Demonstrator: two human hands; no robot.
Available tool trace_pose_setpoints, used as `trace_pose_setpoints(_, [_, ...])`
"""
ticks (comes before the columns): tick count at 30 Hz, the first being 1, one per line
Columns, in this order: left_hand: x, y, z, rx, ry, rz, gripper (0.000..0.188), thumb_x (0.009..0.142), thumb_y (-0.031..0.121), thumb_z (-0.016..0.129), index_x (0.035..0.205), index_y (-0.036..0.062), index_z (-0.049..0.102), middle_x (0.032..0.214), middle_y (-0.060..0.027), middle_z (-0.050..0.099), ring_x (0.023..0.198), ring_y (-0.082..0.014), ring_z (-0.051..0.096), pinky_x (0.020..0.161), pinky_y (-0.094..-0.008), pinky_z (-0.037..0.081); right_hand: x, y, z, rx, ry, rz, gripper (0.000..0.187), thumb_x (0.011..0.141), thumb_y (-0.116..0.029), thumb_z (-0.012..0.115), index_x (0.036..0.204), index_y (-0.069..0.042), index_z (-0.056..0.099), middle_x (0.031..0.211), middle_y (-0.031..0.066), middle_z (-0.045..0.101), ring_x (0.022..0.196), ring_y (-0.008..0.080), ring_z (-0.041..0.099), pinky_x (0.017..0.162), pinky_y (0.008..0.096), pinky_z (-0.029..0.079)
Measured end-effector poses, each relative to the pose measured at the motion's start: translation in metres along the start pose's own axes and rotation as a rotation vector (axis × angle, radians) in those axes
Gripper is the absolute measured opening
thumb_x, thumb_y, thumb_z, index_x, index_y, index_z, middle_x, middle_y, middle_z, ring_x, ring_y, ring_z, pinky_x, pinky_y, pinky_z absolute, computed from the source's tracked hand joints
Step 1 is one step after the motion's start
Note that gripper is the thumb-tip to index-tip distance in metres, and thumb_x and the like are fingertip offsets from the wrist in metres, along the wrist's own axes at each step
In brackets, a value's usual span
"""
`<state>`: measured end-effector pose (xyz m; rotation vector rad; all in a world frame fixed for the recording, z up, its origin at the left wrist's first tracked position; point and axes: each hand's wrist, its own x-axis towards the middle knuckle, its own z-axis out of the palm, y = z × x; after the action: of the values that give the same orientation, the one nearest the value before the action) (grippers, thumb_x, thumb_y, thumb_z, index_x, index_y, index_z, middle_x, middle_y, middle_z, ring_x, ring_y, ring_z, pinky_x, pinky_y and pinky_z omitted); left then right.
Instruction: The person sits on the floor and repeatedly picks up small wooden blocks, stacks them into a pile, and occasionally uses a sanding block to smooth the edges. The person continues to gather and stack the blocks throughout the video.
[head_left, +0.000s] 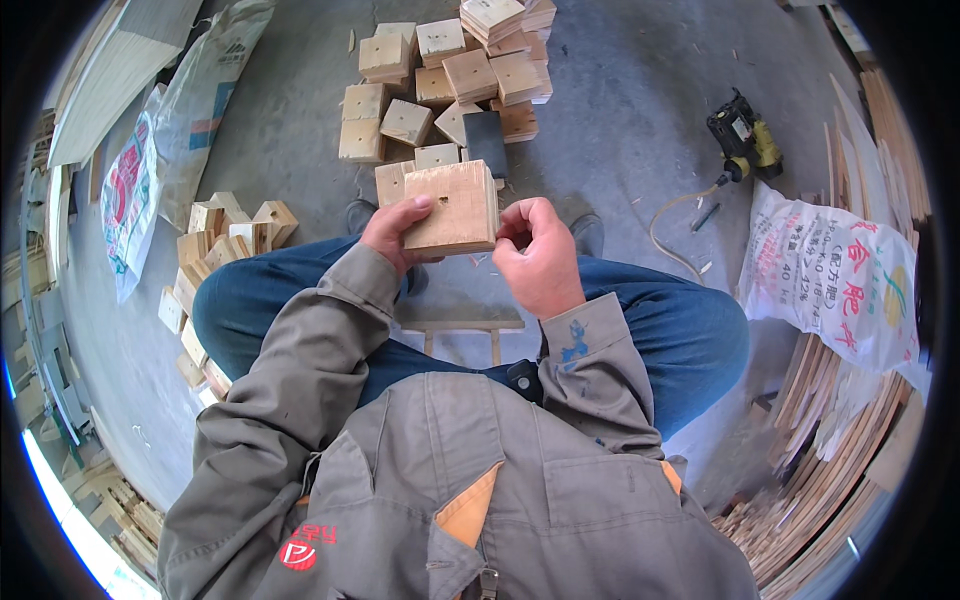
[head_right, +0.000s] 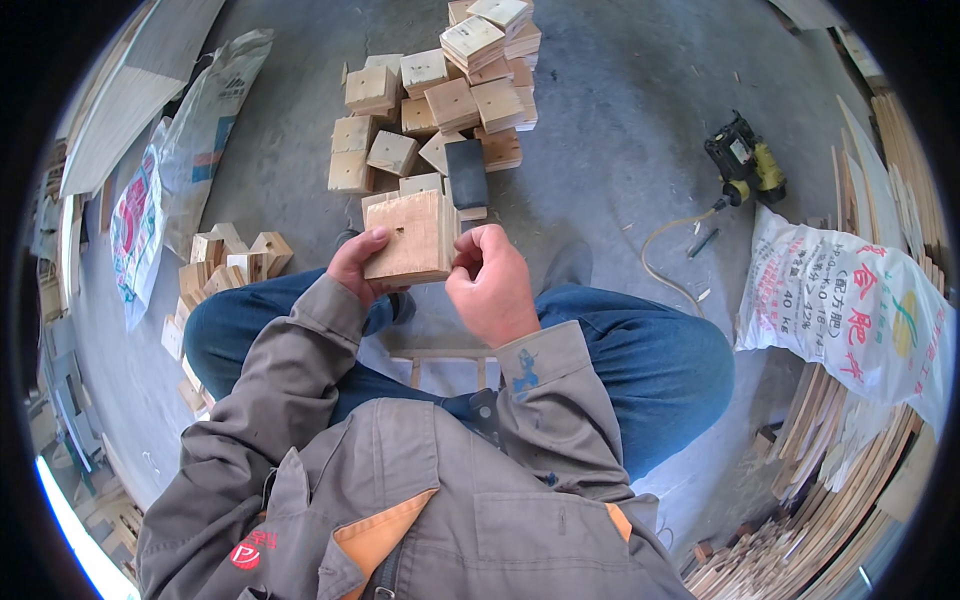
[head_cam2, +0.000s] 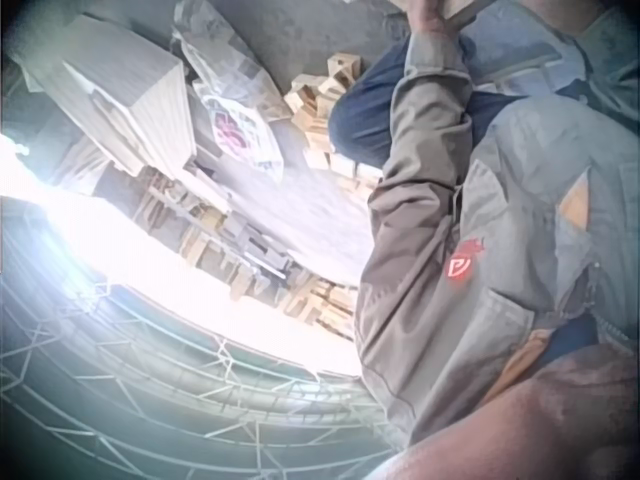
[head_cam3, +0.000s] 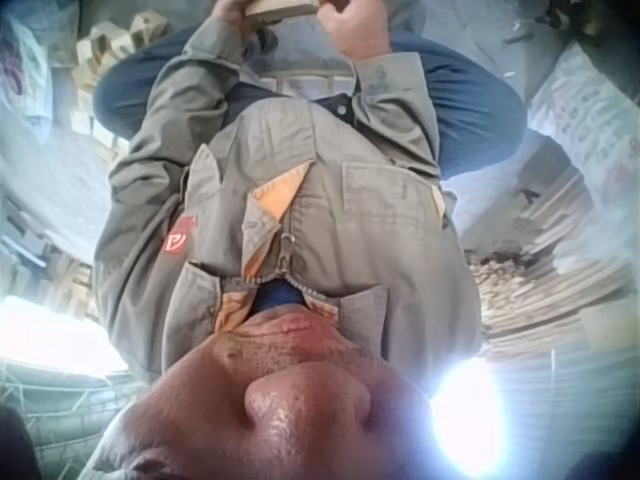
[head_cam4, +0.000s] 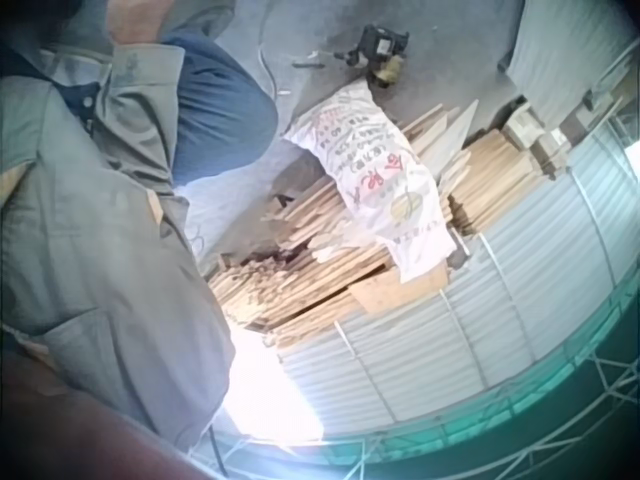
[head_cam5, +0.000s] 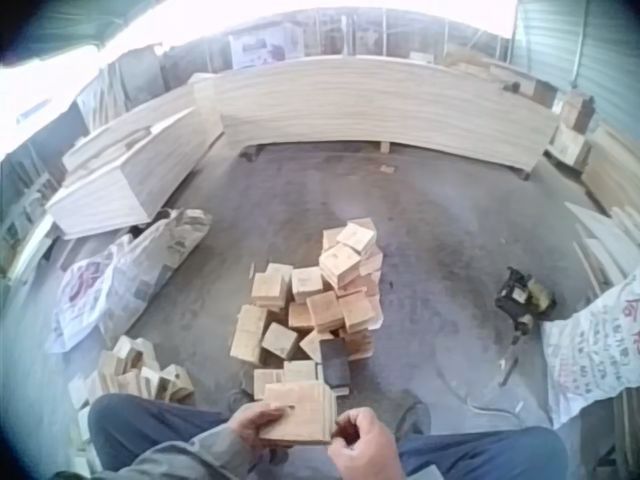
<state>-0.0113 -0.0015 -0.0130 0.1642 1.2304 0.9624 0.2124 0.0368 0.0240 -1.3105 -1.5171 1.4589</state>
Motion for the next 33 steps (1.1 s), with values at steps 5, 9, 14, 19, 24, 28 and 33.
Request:
trace_pose_setpoints(5, [0.0,0.005,0.006,-0.118,0.097,0.052,0.063,0.09,0.042,0.067,0.138,0.005,0.05,0.116,-0.0142,0.07,0.096,-0.0299,0.072,0.072,-0.0441,0.06,-0.001,0.001,0.0,-0.029,0.069,-0.025,0.025,0.078,0.003,0.064,0.101,0.0,0.056,0.08,0.0075,0.061,0.07,0.0165,0.059,0.067,0.0313,0.051])
trace_pose_setpoints(9, [0.004,0.011,0.0,-0.244,0.142,0.052,0.063,0.093,0.048,0.062,0.141,0.01,0.048,0.121,-0.013,0.067,0.102,-0.029,0.07,0.068,-0.0434,0.062,0.001,0.0,-0.001,-0.015,0.11,-0.005,0.023,0.08,0.002,0.064,0.101,0.0,0.056,0.08,0.007,0.06,0.069,0.0148,0.057,0.066,0.0304,0.05])
trace_pose_setpoints(14, [-0.002,0.017,0.004,-0.258,0.154,0.06,0.065,0.092,0.053,0.06,0.142,0.013,0.048,0.12,-0.0122,0.068,0.101,-0.0284,0.071,0.072,-0.0435,0.063,0.005,0.009,-0.002,-0.004,0.116,0.079,0.028,0.088,-0.009,0.075,0.106,0.003,0.057,0.081,0.0072,0.063,0.072,0.0132,0.059,0.066,0.0294,0.052])
trace_pose_setpoints(19, [-0.002,0.016,0.001,-0.242,0.091,0.03,0.067,0.092,0.057,0.059,0.142,0.0139,0.048,0.121,-0.0121,0.067,0.101,-0.0284,0.071,0.072,-0.0428,0.063,0.003,-0.002,-0.001,0.057,0.071,0.08,0.036,0.09,-0.017,0.077,0.111,0.006,0.058,0.083,0.0074,0.064,0.074,0.0117,0.06,0.064,0.0283,0.053])
trace_pose_setpoints(24, [-0.01,0.02,0.005,-0.236,0.153,-0.01,0.068,0.09,0.057,0.06,0.141,0.0133,0.05,0.122,-0.0139,0.067,0.101,-0.0309,0.07,0.073,-0.044,0.064,0.001,-0.004,0.002,0.094,0.049,0.089,0.036,0.09,-0.015,0.076,0.114,0.005,0.058,0.087,0.009,0.064,0.074,0.0132,0.06,0.066,0.0295,0.053])
trace_pose_setpoints(28, [-0.011,0.025,-0.005,-0.316,0.142,0.067,0.066,0.086,0.051,0.068,0.139,0.0159,0.051,0.124,-0.0121,0.065,0.109,-0.0347,0.067,0.079,-0.0485,0.061,0.003,0.012,0.001,0.013,0.081,0.016,0.033,0.089,-0.012,0.075,0.114,0.004,0.06,0.087,0.0094,0.065,0.074,0.0156,0.062,0.068,0.0313,0.052])
trace_pose_setpoints(33, [-0.036,0.048,-0.009,-0.374,0.144,0.302,0.061,0.08,0.026,0.077,0.133,0.0074,0.054,0.122,-0.0121,0.066,0.109,-0.0354,0.068,0.085,-0.0533,0.061,0.0,0.001,0.003,-0.052,0.095,0.016,0.03,0.087,-0.011,0.075,0.11,0.003,0.063,0.081,0.009,0.067,0.073,0.0163,0.064,0.068,0.0314,0.052])
